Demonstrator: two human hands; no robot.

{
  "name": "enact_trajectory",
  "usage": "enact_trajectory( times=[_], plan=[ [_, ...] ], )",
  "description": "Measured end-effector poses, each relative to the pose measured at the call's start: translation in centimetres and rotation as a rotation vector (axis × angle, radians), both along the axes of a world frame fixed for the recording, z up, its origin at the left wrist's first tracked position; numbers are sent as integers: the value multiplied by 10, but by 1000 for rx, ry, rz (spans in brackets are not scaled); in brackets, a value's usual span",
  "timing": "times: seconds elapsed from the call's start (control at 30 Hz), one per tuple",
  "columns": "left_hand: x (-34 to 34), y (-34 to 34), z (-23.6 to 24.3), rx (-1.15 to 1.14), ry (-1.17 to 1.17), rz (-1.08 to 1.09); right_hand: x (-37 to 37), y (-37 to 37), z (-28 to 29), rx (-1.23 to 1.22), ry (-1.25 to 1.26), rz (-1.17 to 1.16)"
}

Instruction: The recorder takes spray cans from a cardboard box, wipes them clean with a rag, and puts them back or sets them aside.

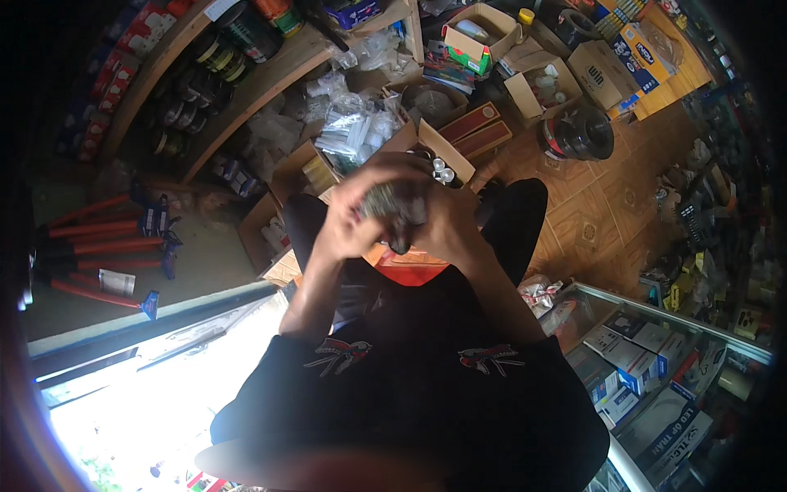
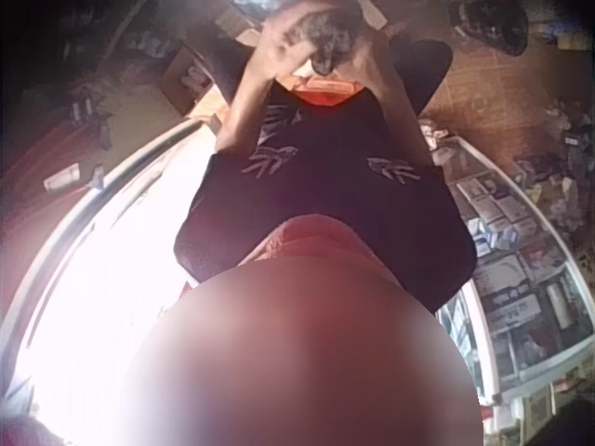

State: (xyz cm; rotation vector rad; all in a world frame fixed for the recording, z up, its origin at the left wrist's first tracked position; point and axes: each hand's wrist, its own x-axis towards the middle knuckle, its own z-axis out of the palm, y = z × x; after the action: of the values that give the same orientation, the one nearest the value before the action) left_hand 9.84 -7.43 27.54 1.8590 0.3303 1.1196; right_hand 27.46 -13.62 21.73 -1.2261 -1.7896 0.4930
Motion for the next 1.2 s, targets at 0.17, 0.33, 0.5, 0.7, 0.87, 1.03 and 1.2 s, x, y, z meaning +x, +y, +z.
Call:
enact_trajectory(
  times=[0.17, 0.33, 0.5, 0.7, 0.87, 1.03, 1.2],
  plan=[
    [-17, 39, -9, -309, 94, 547, -6, 0, 9, -24, 120, -5],
    [-16, -1, 6, 288, 81, 339, -4, 4, 14, -14, 227, -110],
    [-38, 12, -17, -5, 320, 572, 5, -9, 23, -107, 339, -117],
    [-6, -11, 8, 384, 75, 288, 2, 4, 25, 55, 307, -114],
    [-30, 12, -25, -142, 121, 555, -3, -4, 26, -85, 329, -53],
    [-1, -28, -17, 13, -85, 264, -9, 8, 18, -50, 792, 78],
    [9, -40, -23, 352, 197, 32, 1, 28, 17, -290, 1551, 237]
  ],
)
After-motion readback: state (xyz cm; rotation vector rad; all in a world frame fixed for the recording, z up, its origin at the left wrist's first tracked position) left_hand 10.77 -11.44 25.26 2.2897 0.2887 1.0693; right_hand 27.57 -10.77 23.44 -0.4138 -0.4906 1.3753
